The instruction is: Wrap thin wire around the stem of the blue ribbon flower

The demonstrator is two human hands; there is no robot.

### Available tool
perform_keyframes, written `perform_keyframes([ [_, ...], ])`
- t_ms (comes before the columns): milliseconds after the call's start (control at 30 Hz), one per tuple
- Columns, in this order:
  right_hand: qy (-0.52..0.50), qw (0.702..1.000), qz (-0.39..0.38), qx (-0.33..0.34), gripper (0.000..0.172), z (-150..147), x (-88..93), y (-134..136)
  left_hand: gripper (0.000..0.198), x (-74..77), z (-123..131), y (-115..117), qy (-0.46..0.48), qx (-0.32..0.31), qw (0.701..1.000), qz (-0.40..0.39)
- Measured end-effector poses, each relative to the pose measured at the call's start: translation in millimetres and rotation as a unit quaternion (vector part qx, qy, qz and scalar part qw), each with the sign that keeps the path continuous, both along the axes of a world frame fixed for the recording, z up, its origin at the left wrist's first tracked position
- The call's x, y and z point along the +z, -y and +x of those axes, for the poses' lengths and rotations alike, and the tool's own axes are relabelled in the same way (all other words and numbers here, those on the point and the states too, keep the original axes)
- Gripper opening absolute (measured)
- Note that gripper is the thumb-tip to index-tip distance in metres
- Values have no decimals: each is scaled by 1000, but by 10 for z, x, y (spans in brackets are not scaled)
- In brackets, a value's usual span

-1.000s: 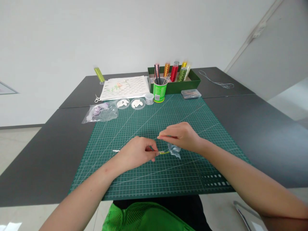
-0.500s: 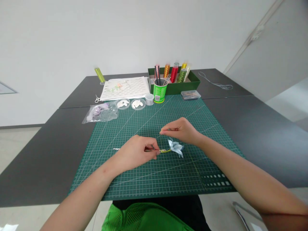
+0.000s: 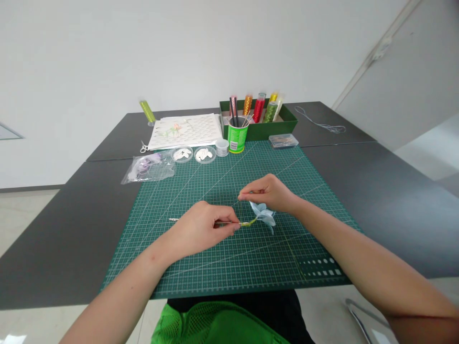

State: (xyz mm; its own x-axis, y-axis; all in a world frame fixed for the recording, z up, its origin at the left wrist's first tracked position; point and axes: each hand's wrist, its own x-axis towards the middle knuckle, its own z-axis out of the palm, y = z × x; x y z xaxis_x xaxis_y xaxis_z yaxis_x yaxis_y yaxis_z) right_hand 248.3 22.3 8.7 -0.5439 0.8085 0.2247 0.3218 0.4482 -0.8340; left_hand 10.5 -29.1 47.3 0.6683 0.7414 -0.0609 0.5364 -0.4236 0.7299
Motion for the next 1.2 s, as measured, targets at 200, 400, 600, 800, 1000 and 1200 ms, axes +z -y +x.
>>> perform_keyframes([
  [200,5,1000,-27,6,30,14,-5,-15,15,26,-6,3,-5,7,1000,21],
  [400,19,999,-41,3,31,43,-24,-39,16,9,-19,2,-2,-5,998,63],
  [600,9,999,-49,19,38,47,-2,-38,16,12,-38,-13,44,37,993,100],
  [800,-7,1000,-4,-25,65,-18,43,21,18,-30,-59,-74,118,166,976,82],
  [1000,-12,1000,-8,-18,51,-34,54,40,20,-50,-28,-80,181,171,968,-1],
  [1200,8,1000,-14,-26,45,-37,62,70,19,-46,3,-96,275,137,940,-146],
])
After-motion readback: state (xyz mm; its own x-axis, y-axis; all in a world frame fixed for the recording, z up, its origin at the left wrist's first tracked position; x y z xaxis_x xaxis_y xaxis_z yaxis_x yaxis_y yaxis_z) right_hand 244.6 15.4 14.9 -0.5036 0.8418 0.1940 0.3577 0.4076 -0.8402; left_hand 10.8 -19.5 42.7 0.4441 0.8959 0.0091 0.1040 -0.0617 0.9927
